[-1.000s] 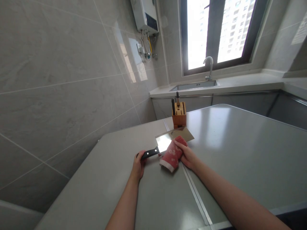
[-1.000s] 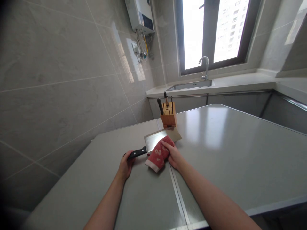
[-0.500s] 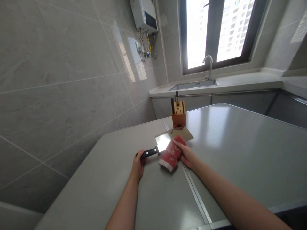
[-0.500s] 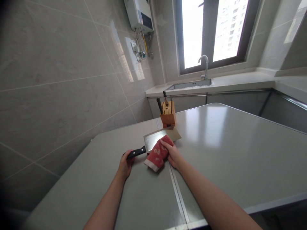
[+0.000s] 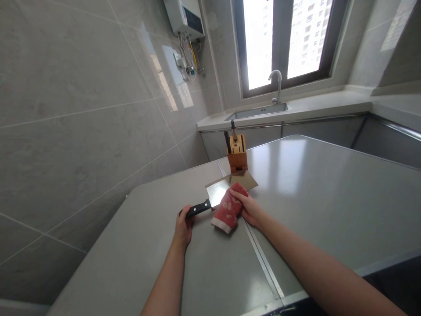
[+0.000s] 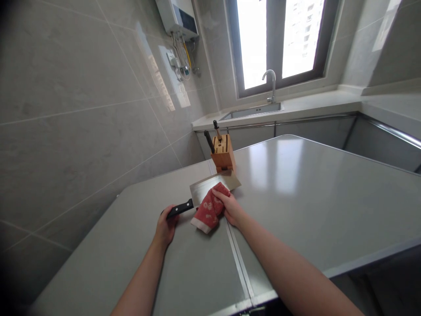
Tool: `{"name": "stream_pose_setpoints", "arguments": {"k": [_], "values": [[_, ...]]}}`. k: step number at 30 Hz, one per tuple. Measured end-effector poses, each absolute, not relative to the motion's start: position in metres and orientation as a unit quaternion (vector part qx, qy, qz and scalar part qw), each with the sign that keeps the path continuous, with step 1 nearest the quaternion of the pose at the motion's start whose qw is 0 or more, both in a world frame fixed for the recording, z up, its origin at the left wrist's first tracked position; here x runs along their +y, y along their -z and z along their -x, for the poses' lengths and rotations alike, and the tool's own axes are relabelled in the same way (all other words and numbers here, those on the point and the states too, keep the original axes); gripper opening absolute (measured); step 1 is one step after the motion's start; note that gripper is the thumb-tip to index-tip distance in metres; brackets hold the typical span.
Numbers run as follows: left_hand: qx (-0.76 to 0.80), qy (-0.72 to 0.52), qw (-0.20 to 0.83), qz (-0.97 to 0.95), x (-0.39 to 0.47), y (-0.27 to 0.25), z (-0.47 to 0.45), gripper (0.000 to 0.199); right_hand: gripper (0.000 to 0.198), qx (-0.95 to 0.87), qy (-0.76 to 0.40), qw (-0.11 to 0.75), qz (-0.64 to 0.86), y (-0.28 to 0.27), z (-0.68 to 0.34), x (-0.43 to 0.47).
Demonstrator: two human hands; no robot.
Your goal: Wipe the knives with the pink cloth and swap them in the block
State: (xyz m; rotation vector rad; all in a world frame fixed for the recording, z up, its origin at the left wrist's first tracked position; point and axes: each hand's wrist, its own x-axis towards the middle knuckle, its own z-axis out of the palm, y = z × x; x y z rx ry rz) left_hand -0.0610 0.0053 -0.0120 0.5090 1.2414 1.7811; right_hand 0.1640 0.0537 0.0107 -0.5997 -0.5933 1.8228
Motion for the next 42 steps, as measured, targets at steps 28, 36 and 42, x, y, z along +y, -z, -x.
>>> {"name": "stream_pose_setpoints", "arguments": {"k": [28,36,42], "values": [[0.501,-0.707,0.449,-0.218,0.0033,0.0114,0.0621,0.023,0.028,-0.228,-0.763,0.546,0.261,-0.0128,-0.1633,0.0526],[0.504,-0.708,0.449,-0.209,0.0023,0.0120,0.0623,0.023,0.028,-0.230,-0.762,0.547,0.261,-0.0123,-0.1639,0.0535],[0.509,-0.700,0.452,-0.213,0.0023,0.0113,0.0617,0.021,0.027,-0.226,-0.768,0.541,0.258,-0.0086,-0.1636,0.0552]]}}
